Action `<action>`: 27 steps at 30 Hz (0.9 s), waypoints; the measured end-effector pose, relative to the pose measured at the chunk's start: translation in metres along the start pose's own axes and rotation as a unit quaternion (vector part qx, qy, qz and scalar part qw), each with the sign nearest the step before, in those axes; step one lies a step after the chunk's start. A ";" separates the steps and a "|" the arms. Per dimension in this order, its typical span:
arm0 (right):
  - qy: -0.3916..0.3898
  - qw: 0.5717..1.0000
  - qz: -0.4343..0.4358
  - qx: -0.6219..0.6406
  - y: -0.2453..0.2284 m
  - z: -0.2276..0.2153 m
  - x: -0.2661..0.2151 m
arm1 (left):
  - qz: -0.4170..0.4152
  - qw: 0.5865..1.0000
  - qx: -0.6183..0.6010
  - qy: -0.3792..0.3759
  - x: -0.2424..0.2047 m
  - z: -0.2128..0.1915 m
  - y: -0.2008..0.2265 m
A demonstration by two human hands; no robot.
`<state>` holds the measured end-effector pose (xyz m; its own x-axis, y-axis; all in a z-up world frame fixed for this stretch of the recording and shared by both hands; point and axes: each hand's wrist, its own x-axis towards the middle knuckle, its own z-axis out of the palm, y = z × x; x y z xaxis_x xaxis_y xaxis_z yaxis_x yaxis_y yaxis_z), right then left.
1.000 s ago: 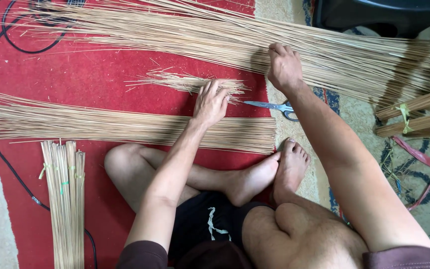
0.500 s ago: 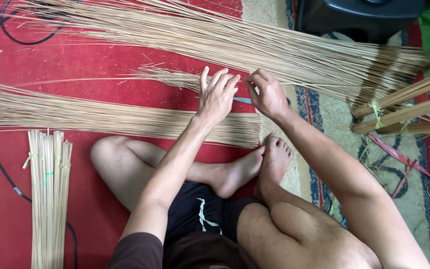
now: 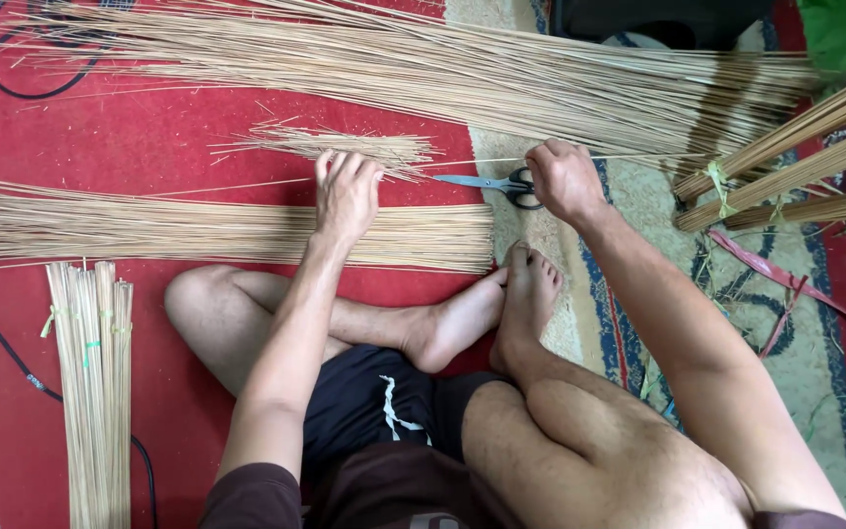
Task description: The person sits on the floor and uses scissors to trim thin wooden sticks to a uniform length by measuring them against an existing bundle.
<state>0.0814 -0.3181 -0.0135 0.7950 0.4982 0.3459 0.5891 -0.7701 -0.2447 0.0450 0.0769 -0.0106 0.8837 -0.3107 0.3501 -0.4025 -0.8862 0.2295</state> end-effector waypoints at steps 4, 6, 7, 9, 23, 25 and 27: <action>0.005 0.999 -0.010 0.036 -0.032 0.028 0.020 | 0.043 0.998 -0.034 0.001 0.021 0.023 0.042; -0.010 0.997 -0.042 0.071 -0.066 0.020 0.035 | 0.070 0.996 -0.057 0.007 0.035 0.016 0.077; -0.012 0.997 -0.042 0.071 -0.074 0.014 0.039 | 0.069 0.996 -0.058 0.007 0.039 0.013 0.082; -0.023 0.994 -0.034 0.104 -0.093 0.002 0.045 | 0.061 0.997 -0.045 0.013 0.044 0.007 0.091; -0.082 0.993 0.077 0.037 -0.008 0.007 -0.010 | -0.007 1.000 0.010 -0.020 -0.002 0.010 -0.003; -0.095 0.991 0.074 0.048 -0.020 0.017 -0.005 | -0.002 1.000 -0.002 -0.023 0.004 0.019 0.015; -0.115 0.986 0.067 0.102 -0.037 0.030 0.001 | 0.039 0.998 -0.033 -0.025 0.011 0.027 0.040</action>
<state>0.0651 -0.2769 -0.0313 0.8655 0.4930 0.0887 0.4747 -0.7509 -0.4591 0.0457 0.0288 -0.0224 0.8593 -0.3957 0.3242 -0.4836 -0.8349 0.2627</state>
